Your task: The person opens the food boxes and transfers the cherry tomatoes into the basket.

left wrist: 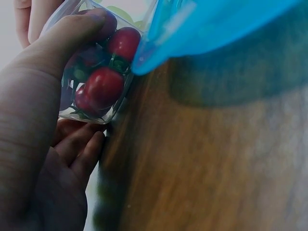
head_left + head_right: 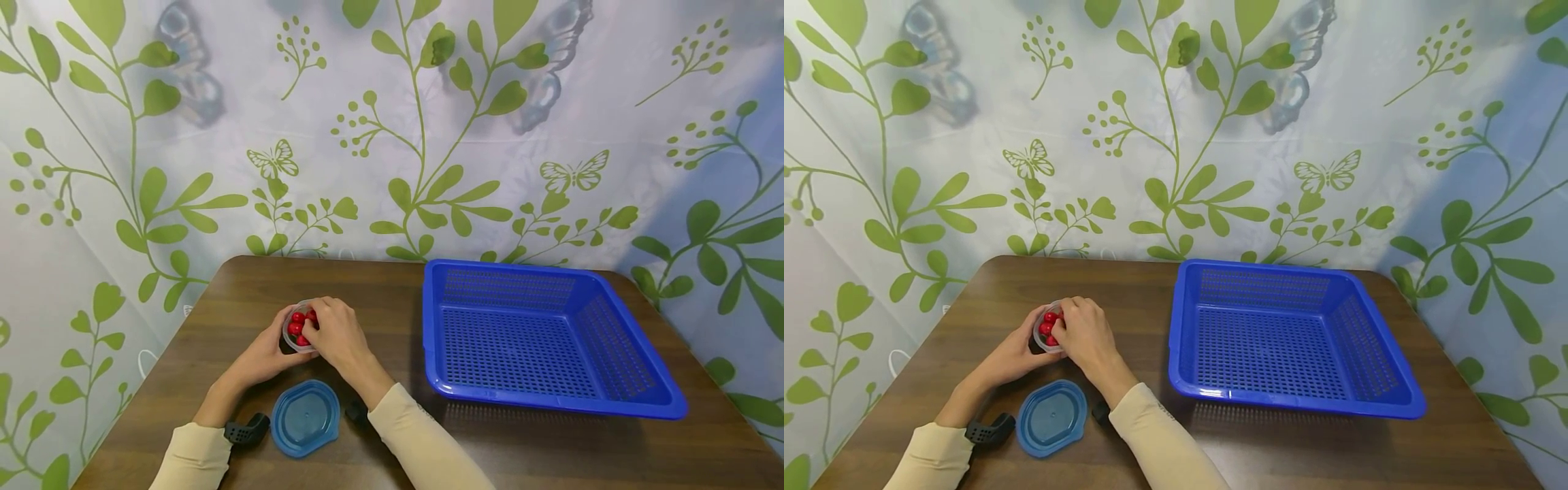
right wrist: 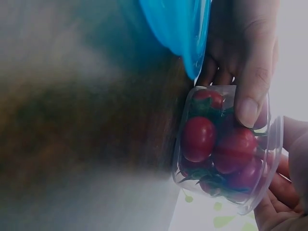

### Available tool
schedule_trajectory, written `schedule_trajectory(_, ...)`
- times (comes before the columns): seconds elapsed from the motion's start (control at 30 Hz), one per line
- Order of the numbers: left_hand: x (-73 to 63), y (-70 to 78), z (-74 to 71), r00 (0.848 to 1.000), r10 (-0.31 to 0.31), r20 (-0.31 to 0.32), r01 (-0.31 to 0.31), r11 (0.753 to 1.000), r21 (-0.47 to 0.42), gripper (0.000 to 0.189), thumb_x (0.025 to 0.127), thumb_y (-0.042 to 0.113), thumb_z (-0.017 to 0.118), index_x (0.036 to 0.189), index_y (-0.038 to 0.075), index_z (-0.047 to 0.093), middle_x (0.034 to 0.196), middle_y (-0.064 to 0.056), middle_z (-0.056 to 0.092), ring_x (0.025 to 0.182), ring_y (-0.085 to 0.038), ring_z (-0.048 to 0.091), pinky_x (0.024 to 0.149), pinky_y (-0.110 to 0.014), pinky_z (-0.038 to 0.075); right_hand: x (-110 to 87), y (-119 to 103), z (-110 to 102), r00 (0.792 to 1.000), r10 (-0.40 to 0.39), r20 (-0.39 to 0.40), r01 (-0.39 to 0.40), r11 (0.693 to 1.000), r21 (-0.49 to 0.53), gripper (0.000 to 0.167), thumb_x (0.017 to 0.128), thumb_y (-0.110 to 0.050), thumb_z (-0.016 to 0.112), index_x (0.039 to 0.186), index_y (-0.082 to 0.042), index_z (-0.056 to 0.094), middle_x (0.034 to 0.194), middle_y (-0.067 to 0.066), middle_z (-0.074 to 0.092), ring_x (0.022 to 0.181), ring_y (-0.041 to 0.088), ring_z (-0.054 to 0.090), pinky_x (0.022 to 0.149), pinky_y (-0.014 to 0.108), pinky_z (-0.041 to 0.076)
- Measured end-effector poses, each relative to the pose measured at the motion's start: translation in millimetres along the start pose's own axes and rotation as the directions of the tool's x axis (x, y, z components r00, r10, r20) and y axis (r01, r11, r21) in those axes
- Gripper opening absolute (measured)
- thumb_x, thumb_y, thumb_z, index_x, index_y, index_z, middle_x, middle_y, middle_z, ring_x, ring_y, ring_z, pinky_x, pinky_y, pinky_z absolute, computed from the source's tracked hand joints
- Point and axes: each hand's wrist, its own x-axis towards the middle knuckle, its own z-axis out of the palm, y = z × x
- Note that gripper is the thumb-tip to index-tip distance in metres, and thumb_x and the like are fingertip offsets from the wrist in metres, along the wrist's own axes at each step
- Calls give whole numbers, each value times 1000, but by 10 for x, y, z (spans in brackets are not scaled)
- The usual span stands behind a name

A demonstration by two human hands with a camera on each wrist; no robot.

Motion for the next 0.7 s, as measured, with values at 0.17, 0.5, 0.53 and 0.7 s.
schedule_trajectory(0.17, -3, -2, -2, 1000, 5, -1, -5, 1000, -1, 99, 87, 33, 84, 158, 4, 21, 148, -24, 50, 130, -39, 57, 107, -56, 48, -26, -3, -37, 1000, -16, -27, 17, 999, 31, 19, 93, -17, 73, 110, -10, 76, 108, 4, 76, 96, 18, 71, 90, 28, 59)
schedule_trajectory(0.5, -10, -22, -3, 1000, 14, -5, -14, 1000, -3, 97, 88, 32, 84, 158, 4, 23, 148, -24, 50, 130, -40, 57, 107, -56, 48, -67, 7, -100, 997, -50, -62, 52, 998, 26, 18, 92, -18, 75, 109, -11, 76, 107, 1, 75, 95, 15, 71, 88, 23, 58)
schedule_trajectory(0.53, -10, -22, -4, 1000, 12, -4, -12, 1000, -2, 97, 88, 32, 84, 158, 4, 22, 149, -24, 50, 131, -40, 57, 107, -56, 48, -73, 5, -110, 996, -58, -70, 59, 998, 24, 18, 92, -18, 75, 108, -12, 76, 107, 1, 75, 95, 15, 71, 88, 22, 58)
schedule_trajectory(0.7, -12, -11, -8, 1000, 6, -5, -6, 1000, 4, 100, 87, 34, 84, 158, 4, 22, 148, -24, 50, 131, -40, 57, 107, -57, 47, -96, -9, -181, 991, -88, -102, 90, 996, 14, 16, 90, -18, 77, 106, -12, 76, 105, 1, 75, 94, 14, 71, 87, 21, 58)
